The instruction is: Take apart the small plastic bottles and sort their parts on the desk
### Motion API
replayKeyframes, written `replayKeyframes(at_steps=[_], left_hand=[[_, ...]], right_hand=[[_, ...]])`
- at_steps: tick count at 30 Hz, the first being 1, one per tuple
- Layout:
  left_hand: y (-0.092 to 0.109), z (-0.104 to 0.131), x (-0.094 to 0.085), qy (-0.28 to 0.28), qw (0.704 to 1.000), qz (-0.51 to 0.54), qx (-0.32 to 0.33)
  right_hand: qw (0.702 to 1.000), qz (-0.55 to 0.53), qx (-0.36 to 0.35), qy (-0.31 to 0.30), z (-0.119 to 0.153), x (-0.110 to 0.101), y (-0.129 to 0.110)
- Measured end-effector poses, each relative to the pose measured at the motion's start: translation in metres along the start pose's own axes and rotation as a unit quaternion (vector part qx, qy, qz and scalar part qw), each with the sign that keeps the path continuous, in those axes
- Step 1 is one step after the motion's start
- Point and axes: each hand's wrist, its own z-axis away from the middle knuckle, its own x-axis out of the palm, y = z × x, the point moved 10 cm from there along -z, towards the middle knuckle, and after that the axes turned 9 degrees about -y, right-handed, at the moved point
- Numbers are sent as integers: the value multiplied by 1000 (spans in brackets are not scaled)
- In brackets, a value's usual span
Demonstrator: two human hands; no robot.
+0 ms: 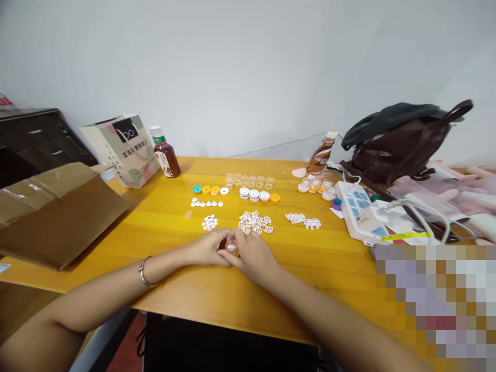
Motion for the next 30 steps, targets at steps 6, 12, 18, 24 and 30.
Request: replayKeyframes(at_steps=[6, 12, 18, 24, 30], left_hand=[[0, 2, -7, 29, 999, -26, -8], [-1, 0, -3, 6, 1000, 8, 5], [-5, 1, -2, 8, 1000, 2, -11], [2, 1, -6, 20, 999, -41, -11], [2, 2, -5, 12, 999, -46, -16]], right_hand=[[991, 26, -117, -51, 2, 2, -21], [992, 2, -123, 18, 8, -20, -24], [999, 47, 7, 1, 1, -2, 1], [997, 30, -50, -40, -1, 6, -9], [983, -7, -156, -99, 3, -1, -31]])
